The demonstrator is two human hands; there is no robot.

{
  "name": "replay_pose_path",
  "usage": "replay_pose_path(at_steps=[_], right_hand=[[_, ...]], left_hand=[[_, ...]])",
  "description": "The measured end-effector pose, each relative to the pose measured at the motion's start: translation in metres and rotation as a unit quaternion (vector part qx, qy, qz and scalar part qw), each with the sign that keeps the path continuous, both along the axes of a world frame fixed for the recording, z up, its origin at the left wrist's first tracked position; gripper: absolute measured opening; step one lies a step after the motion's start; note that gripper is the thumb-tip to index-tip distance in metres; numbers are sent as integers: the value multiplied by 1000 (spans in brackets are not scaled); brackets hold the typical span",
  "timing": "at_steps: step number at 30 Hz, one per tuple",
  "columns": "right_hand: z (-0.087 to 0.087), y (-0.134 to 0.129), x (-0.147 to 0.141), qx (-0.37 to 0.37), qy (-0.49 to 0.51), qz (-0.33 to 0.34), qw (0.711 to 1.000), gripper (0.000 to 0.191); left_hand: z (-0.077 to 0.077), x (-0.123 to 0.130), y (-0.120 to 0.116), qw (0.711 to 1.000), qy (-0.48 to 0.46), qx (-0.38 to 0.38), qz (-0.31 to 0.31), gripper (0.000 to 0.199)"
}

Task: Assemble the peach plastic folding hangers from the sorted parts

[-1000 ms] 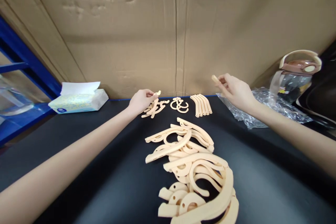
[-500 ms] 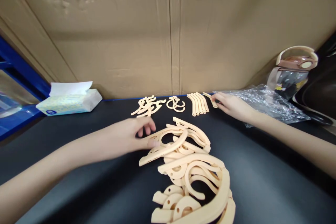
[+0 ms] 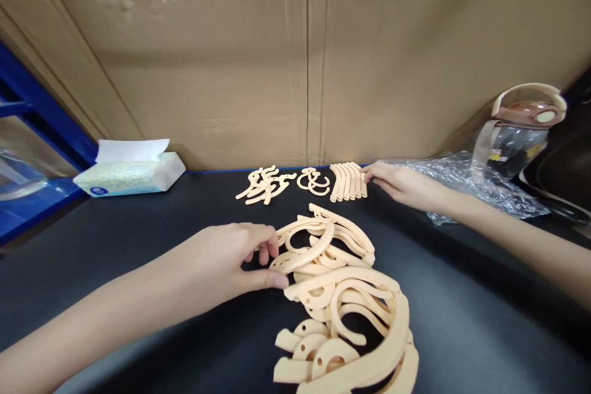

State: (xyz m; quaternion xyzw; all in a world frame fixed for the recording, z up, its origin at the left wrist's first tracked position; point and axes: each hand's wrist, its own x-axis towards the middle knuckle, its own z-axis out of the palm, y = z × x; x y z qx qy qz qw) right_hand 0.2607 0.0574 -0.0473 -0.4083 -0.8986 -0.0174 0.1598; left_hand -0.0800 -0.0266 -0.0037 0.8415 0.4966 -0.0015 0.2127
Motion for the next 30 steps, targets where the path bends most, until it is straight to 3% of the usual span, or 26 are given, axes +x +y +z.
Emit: replay_pose_path(at_steps=[5, 9, 13, 18, 24, 30], right_hand=[[19, -43, -48, 33, 23, 38, 998, 24], [26, -59, -85, 17, 30, 91, 995, 26], [23, -51, -109, -24, 17, 109, 994, 37], [16, -38, -122, -27, -46, 145, 988, 32], [15, -36, -124, -8, -43, 160, 986, 24], [11, -32, -124, 3, -48, 158, 986, 27]], left_hand=[[-9, -11, 15, 993, -48, 96, 58, 40], [-20, -12, 26, 997, -70, -31, 11, 38], [-24, -7, 28, 995, -93, -36, 11, 30], [-21, -2, 23, 995, -77, -43, 37, 41], [-24, 1, 24, 982, -129, -133, 15, 30], [-25, 1, 27, 992, -84, -90, 41, 40]])
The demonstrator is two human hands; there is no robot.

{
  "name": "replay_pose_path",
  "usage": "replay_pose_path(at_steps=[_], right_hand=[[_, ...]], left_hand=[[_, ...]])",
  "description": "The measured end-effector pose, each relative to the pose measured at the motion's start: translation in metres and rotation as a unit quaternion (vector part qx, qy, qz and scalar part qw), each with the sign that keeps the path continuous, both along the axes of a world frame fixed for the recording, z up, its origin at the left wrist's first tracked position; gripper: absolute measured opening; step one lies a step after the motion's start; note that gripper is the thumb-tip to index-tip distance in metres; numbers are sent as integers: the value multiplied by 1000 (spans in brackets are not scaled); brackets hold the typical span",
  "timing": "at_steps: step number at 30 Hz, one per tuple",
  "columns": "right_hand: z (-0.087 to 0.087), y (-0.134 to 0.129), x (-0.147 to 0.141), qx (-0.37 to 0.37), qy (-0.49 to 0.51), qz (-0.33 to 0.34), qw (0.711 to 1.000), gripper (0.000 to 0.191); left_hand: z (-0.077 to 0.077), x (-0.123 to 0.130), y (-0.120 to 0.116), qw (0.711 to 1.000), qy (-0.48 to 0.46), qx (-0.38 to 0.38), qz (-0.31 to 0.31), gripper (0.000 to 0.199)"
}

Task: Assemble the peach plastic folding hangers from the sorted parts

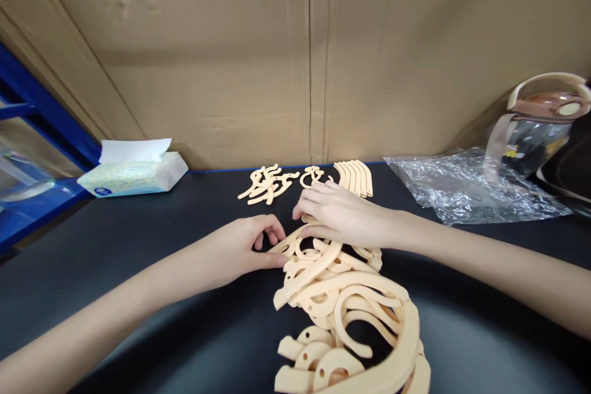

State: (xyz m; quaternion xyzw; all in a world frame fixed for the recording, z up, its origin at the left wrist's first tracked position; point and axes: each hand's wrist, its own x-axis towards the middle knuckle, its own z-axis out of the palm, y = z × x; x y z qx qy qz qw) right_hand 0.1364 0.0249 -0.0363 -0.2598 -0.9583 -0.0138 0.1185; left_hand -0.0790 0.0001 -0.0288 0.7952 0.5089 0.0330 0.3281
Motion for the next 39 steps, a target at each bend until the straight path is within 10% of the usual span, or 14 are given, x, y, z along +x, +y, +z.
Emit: replay_pose_path(at_steps=[7, 16, 21, 25, 29, 35, 39], right_hand=[[-1, 1, 2, 10, 30, 7, 999, 32], [34, 12, 16, -182, 256, -114, 943, 32], [48, 18, 30, 17, 226, -170, 959, 25], [54, 19, 30, 234, 52, -200, 950, 28], [56, 21, 24, 285, -70, -205, 934, 26], [51, 46, 34, 21, 71, -214, 974, 11], [48, 63, 58, -95, 230, -230, 941, 28]], left_hand=[[5, 4, -7, 999, 4, -3, 31, 29], [25, 20, 8, 896, -405, 6, 183, 11], [38, 33, 22, 853, -480, 7, 203, 15], [53, 51, 32, 865, -457, -71, 195, 19], [61, 65, 39, 879, -435, -107, 165, 28], [41, 78, 37, 908, -382, 73, 159, 32], [30, 65, 48, 922, -285, 221, 143, 36]])
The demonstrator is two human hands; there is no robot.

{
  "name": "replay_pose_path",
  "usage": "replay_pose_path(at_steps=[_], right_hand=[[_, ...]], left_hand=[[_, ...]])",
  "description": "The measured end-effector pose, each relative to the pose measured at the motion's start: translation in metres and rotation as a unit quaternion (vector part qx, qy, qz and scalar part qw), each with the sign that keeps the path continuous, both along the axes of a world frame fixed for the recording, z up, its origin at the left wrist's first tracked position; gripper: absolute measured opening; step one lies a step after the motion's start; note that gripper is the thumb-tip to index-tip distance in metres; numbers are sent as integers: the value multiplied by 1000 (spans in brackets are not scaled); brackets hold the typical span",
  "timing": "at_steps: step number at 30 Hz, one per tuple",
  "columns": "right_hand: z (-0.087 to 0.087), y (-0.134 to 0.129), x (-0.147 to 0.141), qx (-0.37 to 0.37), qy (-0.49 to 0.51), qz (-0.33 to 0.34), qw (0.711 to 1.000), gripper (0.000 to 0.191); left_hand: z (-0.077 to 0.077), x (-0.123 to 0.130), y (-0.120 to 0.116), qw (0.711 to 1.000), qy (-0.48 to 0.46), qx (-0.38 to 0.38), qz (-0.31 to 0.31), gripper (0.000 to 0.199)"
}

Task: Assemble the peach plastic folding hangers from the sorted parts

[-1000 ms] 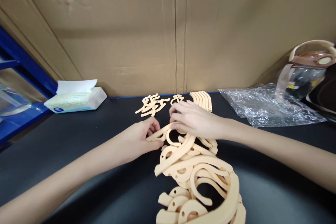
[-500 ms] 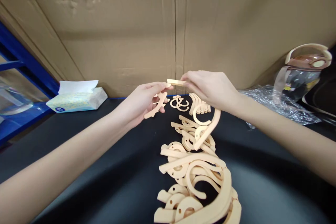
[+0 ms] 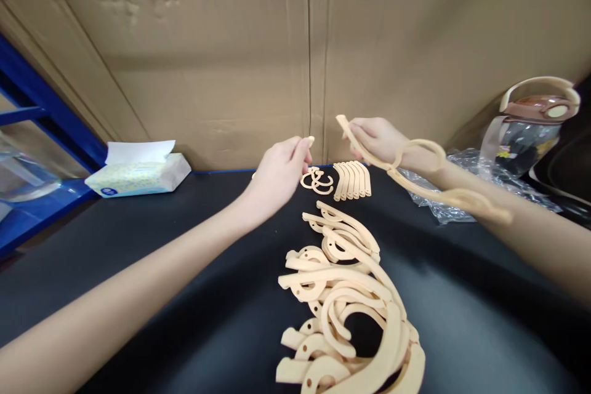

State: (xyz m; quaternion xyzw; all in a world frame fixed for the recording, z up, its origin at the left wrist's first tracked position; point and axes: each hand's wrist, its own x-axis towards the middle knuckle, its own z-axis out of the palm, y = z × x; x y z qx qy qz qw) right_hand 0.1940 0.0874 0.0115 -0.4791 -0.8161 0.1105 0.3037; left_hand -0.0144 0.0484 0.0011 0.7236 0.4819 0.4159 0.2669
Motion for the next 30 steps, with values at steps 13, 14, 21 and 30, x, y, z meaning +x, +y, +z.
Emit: replay_pose_path(at_steps=[13, 14, 21, 30], right_hand=[[4, -15, 13, -108, 490, -64, 863, 11], [6, -15, 12, -97, 511, -75, 850, 12], [-8, -25, 1, -35, 480, -32, 876, 21], [-26, -23, 1, 47, 146, -8, 988, 31]], left_hand=[[-34, -48, 46, 994, -13, -39, 103, 26], [-32, -43, 39, 996, -24, -45, 78, 32], [-15, -12, 1, 881, -268, -330, -208, 41], [-17, -5, -6, 895, -319, -284, -130, 20]])
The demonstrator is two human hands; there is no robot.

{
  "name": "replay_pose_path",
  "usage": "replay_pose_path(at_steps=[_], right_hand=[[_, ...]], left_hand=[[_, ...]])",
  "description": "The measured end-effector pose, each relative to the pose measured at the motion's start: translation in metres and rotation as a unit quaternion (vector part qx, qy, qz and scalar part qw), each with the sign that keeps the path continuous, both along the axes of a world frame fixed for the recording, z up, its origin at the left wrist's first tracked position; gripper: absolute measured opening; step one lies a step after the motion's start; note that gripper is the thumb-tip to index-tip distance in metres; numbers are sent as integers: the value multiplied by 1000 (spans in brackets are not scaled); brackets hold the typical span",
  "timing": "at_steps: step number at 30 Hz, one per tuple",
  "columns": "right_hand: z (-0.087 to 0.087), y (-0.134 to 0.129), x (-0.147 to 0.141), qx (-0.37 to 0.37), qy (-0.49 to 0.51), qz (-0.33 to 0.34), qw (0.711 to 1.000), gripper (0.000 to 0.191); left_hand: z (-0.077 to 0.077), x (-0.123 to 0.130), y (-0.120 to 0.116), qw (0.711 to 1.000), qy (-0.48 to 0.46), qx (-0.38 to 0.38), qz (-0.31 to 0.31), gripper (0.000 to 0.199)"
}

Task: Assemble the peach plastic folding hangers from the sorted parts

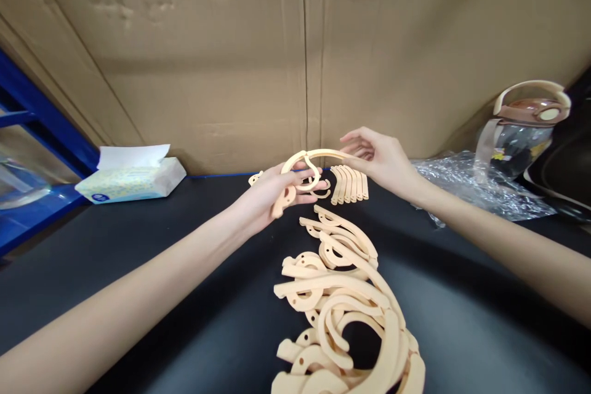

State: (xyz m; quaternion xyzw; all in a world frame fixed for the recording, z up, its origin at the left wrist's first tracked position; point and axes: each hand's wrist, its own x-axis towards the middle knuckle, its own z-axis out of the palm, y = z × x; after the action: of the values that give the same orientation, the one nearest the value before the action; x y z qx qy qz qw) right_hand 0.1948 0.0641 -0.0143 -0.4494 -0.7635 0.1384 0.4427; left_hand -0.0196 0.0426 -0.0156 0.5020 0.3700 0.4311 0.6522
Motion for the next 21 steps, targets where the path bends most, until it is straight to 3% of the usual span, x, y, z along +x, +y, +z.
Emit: replay_pose_path(at_steps=[2, 6, 9, 12, 16, 18, 21], right_hand=[[2, -5, -2, 40, -137, -45, 989, 28], [1, -18, -11, 115, -342, -110, 926, 33], [0, -25, -18, 132, -416, -128, 890, 39], [3, -27, -21, 83, -413, -107, 900, 39], [13, -15, -9, -74, -284, -13, 956, 43], [17, -4, 3, -112, -276, -72, 952, 44], [13, 11, 19, -113, -371, -251, 887, 39]], left_hand=[[0, 0, -2, 999, 8, 12, -40, 30], [5, -1, -5, 996, 0, -32, -89, 36], [8, -2, -8, 989, -25, -67, -130, 29], [7, -4, -9, 984, 3, -35, -176, 20], [3, -5, -6, 982, 141, 47, -117, 15], [2, -5, -3, 982, 158, 57, -80, 7], [4, -6, 1, 983, 176, 55, -11, 29]])
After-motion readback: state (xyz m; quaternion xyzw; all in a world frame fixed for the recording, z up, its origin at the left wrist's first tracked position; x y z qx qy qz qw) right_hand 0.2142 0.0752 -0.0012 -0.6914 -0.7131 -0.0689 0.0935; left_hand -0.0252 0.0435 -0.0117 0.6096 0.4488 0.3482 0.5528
